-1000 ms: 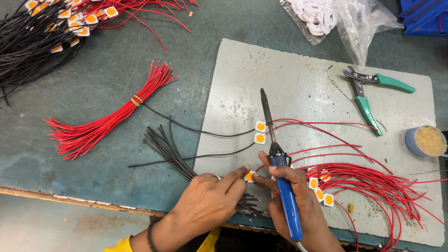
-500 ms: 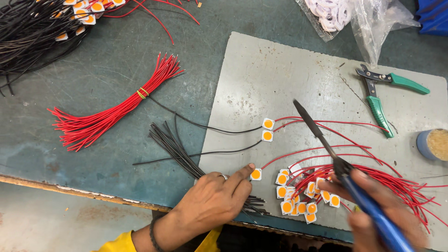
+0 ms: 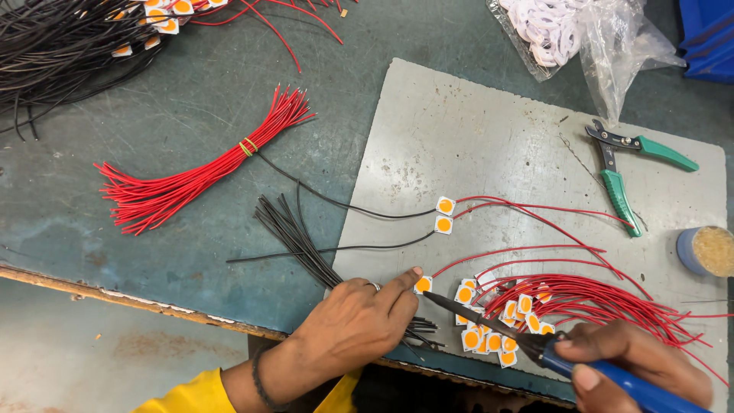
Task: The person prepares black wires by applying flux, then uses a soldering iron to attach the wires to LED modules on a workbench. The person handles red and black wires, LED modules, and a soldering iron.
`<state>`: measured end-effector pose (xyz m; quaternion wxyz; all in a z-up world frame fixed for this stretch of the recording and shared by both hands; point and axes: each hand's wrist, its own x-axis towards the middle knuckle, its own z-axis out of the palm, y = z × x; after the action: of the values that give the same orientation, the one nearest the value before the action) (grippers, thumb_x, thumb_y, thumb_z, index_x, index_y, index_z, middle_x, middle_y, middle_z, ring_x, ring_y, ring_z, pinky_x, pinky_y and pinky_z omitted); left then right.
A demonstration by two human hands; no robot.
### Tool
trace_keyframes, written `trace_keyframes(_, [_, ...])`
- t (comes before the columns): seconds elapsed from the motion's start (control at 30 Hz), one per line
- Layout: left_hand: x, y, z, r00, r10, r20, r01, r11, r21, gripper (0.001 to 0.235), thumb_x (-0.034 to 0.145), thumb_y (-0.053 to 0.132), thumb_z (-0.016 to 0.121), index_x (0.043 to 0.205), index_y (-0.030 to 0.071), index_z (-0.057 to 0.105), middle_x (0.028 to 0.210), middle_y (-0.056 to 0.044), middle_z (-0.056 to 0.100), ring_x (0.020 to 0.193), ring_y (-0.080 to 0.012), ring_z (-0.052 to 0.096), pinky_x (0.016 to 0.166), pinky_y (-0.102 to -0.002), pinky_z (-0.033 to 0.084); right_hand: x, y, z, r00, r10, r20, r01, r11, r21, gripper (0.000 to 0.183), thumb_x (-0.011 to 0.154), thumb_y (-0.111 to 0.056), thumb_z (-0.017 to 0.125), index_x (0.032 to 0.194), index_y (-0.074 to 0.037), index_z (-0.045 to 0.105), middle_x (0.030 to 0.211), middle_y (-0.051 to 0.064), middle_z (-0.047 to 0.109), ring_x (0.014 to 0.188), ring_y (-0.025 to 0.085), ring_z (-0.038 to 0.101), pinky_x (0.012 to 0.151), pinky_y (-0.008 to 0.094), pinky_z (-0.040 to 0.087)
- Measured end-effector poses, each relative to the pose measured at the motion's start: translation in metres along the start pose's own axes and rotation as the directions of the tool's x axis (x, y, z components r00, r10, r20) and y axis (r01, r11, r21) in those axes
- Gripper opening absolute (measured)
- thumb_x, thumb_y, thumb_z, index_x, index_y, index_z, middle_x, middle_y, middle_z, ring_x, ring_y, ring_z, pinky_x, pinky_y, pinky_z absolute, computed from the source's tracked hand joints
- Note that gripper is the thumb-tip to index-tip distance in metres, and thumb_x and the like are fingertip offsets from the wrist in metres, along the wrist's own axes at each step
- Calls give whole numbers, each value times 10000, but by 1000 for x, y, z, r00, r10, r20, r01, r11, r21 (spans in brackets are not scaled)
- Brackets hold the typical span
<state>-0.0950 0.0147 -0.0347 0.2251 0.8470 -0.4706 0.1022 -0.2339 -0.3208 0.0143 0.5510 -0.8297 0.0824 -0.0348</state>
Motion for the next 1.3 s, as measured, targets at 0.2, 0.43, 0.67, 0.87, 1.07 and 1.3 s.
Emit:
trace_keyframes(0.2, [1,0,-1,998,6,-64,-8,1000,-20,80,837,87,624,790,41,578,1238,-228,712,475,-177,600,485,-331,512,13,-15,22,999,-38,-35,35,997,-68,186,787,-54,712,932,62,708,751,133,612,616,105,542,579,258,386])
trace_keyframes(0.43, [2,-1,-2,997,16,-69,-16,1000,-3,65,823,85,624,812,25,601,1224,-232,715,479,-179,602,475,-324,509,23,-22,25,992,-124,0,124,988,-89,172,784,-89,699,866,60,721,756,110,659,656,115,640,645,265,486])
trace_keyframes(0.67, [2,1,-4,998,-2,-63,0,1000,-18,60,824,81,623,798,37,593,1238,-229,711,478,-174,600,482,-326,508,32,-34,30,970,-229,74,239,957,-162,158,798,-102,714,859,41,735,734,80,651,693,130,599,663,264,514])
trace_keyframes(0.87, [3,1,-4,999,-2,-53,0,1000,-28,56,826,77,624,817,32,592,1257,-226,701,485,-176,600,493,-327,508,25,-35,18,988,-147,54,155,967,-203,168,788,-75,720,924,24,720,729,89,642,660,143,574,618,273,473])
trace_keyframes(1.07, [2,2,-3,999,2,-49,-4,999,-39,60,817,76,625,824,28,590,1261,-231,698,485,-180,600,493,-330,507,23,-30,17,985,-169,38,173,961,-216,155,791,-85,700,889,32,726,779,105,664,721,141,666,711,276,511])
trace_keyframes(1.3, [1,3,-2,998,-8,-70,7,1000,-17,60,820,85,623,811,37,589,1261,-213,705,485,-176,582,498,-326,494,26,-32,27,980,-193,45,198,961,-194,150,789,-77,714,889,31,743,805,112,692,741,161,691,738,280,536])
